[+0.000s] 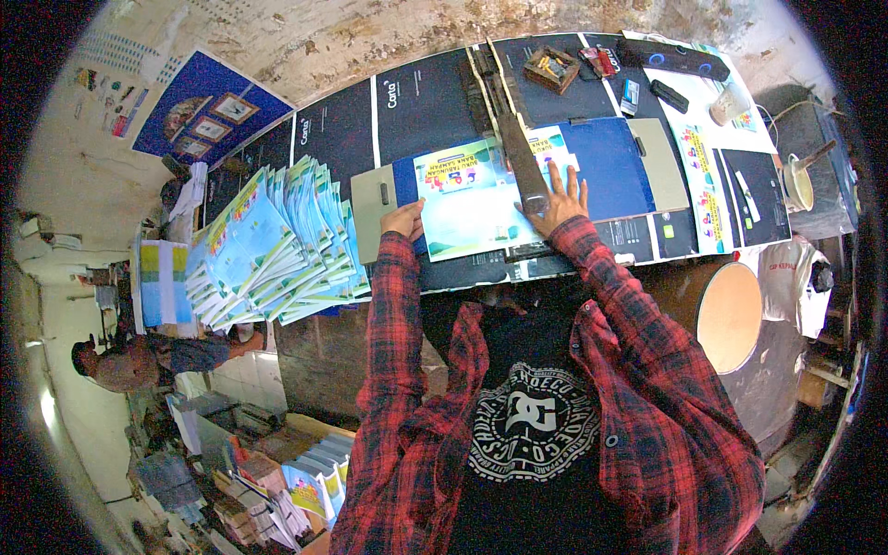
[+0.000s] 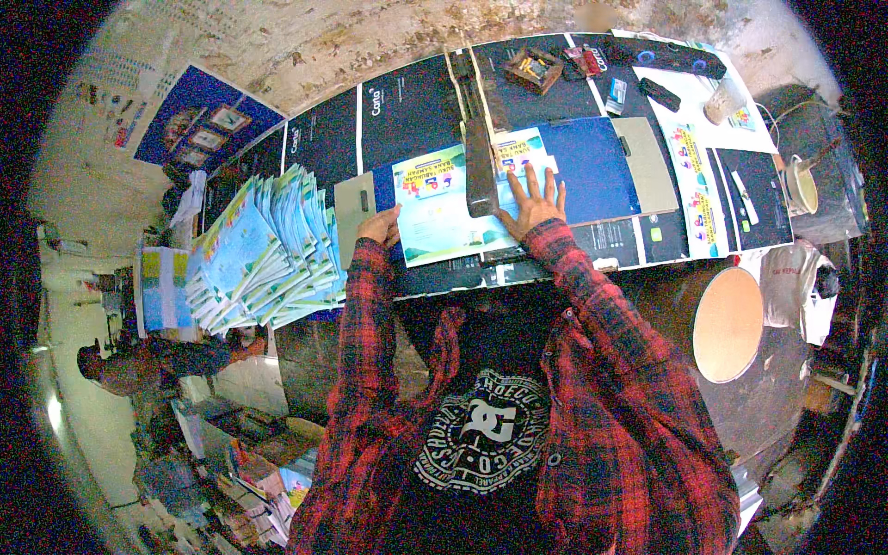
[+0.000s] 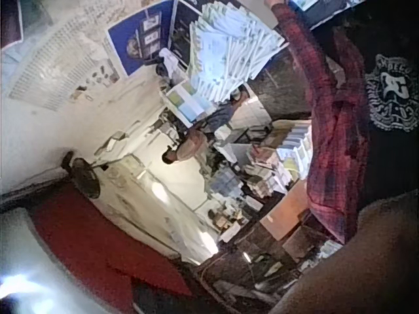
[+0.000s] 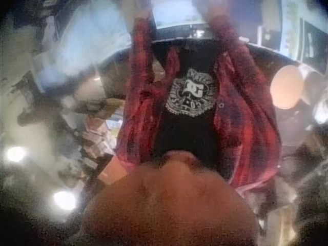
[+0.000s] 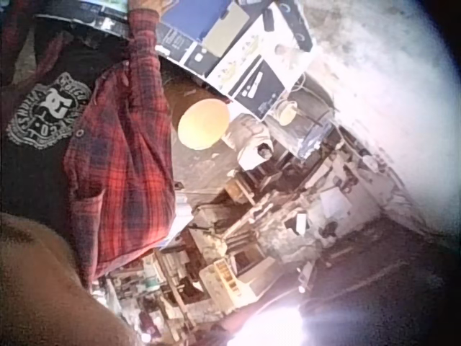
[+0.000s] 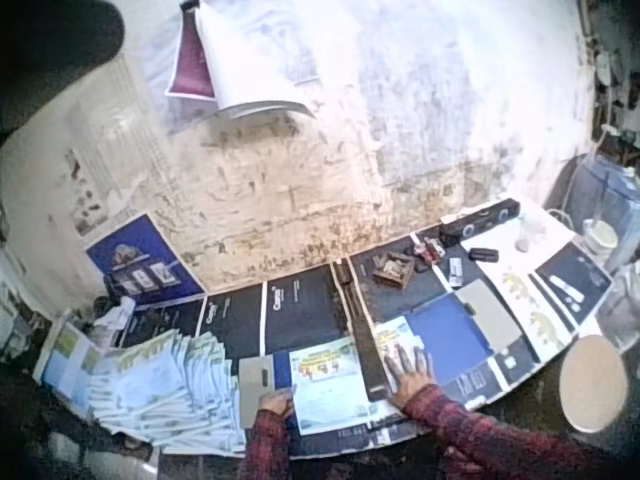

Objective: The person operates a manual book binding machine to fold the covers of a stack of books. They place each book on the machine's base, pull down the lever to crease the spine, and then move the finished book to a separate pile. The process is repeated for multiple books in a continuous workflow.

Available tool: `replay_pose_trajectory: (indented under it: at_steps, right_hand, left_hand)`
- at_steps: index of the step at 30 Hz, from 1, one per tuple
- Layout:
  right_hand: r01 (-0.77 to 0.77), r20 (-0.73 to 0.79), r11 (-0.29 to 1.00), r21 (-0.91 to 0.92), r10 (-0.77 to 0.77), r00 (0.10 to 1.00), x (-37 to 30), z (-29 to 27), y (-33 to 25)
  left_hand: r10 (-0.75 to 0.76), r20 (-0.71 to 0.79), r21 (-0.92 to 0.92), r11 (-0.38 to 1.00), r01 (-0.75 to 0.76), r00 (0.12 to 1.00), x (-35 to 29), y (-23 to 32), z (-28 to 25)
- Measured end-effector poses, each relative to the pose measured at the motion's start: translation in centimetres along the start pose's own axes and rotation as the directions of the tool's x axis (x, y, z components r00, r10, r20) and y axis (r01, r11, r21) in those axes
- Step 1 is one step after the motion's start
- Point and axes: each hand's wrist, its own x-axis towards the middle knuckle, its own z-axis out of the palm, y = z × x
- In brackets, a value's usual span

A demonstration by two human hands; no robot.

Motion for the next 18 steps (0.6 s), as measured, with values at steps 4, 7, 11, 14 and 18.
replay_pose_trajectory:
  at_steps: [4, 7, 11, 14, 18]
  right_hand:
    - [-0.007, -0.005, 0.999, -0.043, 0.007, 1.0, 0.2, 0.0, 0.2]
    - [-0.012, -0.056, 1.0, -0.011, 0.011, 0.998, 0.0, 0.7, 0.6]
    - [0.033, -0.041, 0.995, -0.089, -0.037, 0.998, -0.1, -1.0, -0.3]
    - [-0.097, 0.026, 0.876, 0.473, 0.096, 0.995, 5.2, -3.8, 2.3]
    - [0.41, -0.388, 0.804, 0.43, -0.245, 0.888, 4.0, -19.2, -7.7]
  left_hand:
    - [0.591, -0.206, 0.678, 0.661, -0.322, 0.78, -2.5, 1.2, 2.8]
    - [0.851, 0.281, 0.821, 0.026, -0.571, 0.444, -7.7, 0.9, 9.0]
    - [0.741, 0.295, 0.895, 0.007, -0.446, 0.603, -9.0, -2.6, 12.9]
    - [0.762, 0.266, 0.896, 0.03, -0.444, 0.59, -8.5, -2.9, 13.6]
    - [0.77, 0.236, 0.9, 0.058, -0.432, 0.593, -8.4, -3.4, 13.5]
